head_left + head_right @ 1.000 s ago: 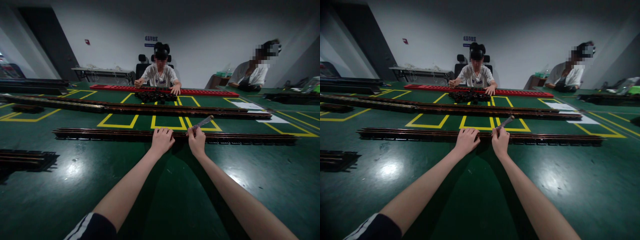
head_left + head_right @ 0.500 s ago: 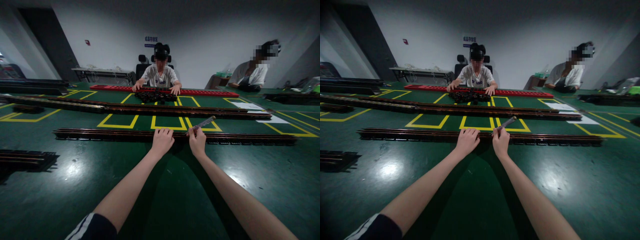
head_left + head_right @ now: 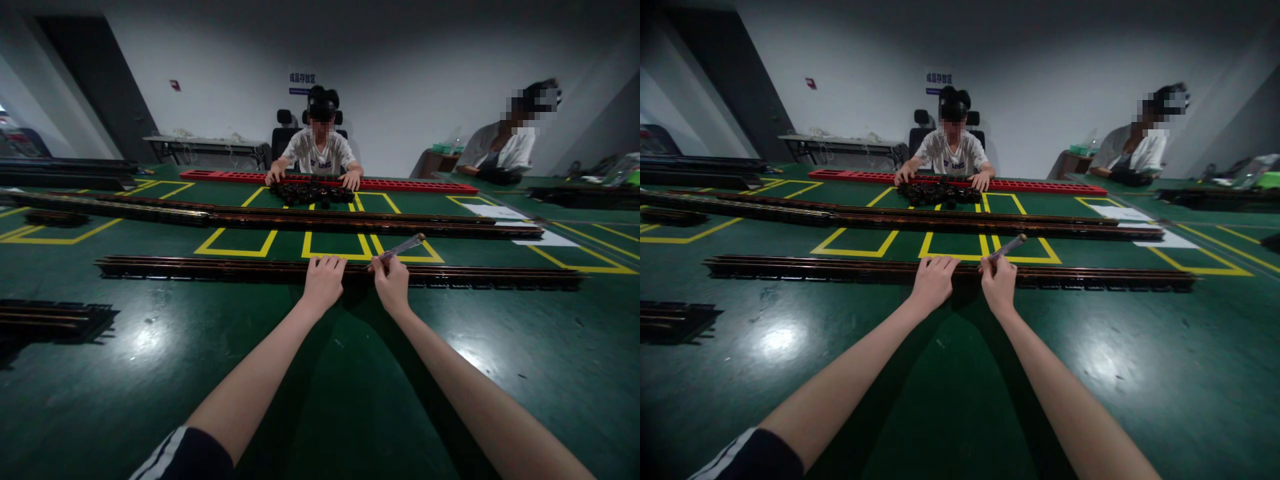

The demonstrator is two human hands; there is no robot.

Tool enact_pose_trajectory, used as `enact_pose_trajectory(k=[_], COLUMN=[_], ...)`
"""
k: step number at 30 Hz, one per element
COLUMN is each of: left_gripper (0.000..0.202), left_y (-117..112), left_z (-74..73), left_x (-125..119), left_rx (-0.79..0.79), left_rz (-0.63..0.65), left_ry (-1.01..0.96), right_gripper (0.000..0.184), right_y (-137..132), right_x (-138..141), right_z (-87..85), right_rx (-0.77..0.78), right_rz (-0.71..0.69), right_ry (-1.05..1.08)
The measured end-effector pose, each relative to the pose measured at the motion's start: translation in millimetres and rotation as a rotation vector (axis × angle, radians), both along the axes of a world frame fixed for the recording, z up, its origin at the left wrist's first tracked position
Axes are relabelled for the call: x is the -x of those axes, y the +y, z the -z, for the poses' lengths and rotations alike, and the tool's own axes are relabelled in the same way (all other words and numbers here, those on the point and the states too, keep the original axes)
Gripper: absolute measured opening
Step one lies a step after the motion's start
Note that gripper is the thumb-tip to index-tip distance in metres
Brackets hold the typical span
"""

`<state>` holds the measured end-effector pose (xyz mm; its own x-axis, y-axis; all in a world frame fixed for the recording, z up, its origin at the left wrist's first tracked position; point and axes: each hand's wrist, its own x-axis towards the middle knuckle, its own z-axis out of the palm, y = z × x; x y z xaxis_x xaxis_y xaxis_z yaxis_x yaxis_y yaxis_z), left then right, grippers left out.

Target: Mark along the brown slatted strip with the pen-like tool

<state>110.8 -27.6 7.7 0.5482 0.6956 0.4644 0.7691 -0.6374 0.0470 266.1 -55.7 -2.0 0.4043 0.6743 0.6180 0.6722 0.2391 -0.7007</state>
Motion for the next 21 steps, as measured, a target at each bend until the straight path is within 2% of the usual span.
enact_pose_trajectory(k=[9,21], left_gripper=[0.046,0.041], left_y=[5.5,4.0], left_z=[6.0,0.1], left_x=[2.3,2.9], left_rx=[0.004,0.024], left_rz=[-0.013,0.006], left_ry=[-0.033,-0.04], right_gripper=[0.029,0.03], right_y=[0.0,1.6], right_x=[-0.5,-1.9], right_z=[0.8,1.1], right_rx=[0.008,0.026], right_rz=[0.026,-0.049], right_ry=[-0.009,0.014])
